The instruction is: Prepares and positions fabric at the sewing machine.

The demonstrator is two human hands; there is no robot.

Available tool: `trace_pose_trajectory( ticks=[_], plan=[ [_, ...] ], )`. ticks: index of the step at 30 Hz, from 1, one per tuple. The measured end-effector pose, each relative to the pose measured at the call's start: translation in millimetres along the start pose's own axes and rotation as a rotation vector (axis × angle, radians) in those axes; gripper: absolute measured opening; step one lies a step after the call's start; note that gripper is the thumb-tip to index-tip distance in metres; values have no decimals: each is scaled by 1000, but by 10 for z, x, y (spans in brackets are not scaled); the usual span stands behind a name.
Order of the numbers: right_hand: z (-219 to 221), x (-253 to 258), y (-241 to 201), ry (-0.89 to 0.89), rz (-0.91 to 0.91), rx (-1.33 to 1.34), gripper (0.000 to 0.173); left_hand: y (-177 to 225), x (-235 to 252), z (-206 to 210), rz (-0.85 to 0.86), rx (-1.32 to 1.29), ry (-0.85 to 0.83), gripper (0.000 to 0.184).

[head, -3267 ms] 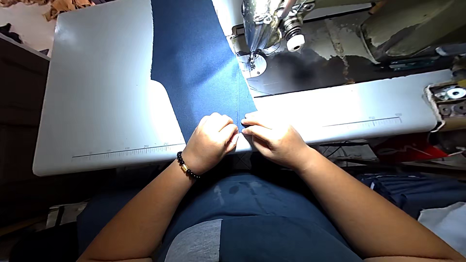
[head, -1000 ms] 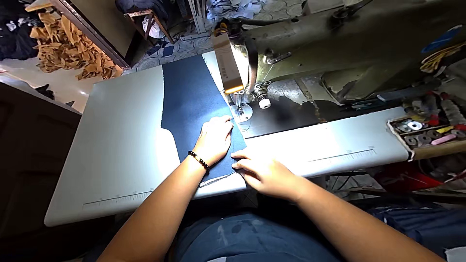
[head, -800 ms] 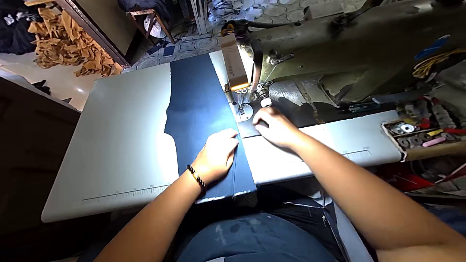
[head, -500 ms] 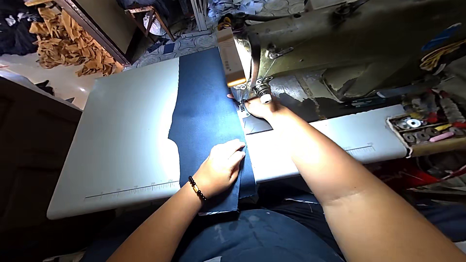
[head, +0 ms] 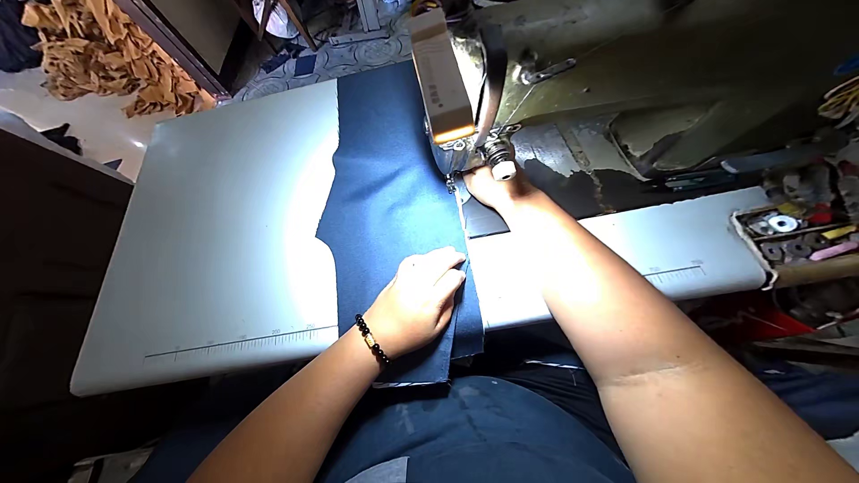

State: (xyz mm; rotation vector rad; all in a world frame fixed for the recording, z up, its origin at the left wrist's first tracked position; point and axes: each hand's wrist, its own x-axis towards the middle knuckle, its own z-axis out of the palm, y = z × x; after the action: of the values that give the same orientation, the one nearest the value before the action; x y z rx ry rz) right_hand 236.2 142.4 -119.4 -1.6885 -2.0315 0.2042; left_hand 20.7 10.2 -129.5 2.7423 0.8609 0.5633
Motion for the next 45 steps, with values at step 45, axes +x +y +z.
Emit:
trace_pose_trajectory(
  ticks=[45],
  plan=[
    [-367, -1048, -30, -160, -343, 19, 34, -395, 589, -99, -319, -129, -15, 32]
  ],
)
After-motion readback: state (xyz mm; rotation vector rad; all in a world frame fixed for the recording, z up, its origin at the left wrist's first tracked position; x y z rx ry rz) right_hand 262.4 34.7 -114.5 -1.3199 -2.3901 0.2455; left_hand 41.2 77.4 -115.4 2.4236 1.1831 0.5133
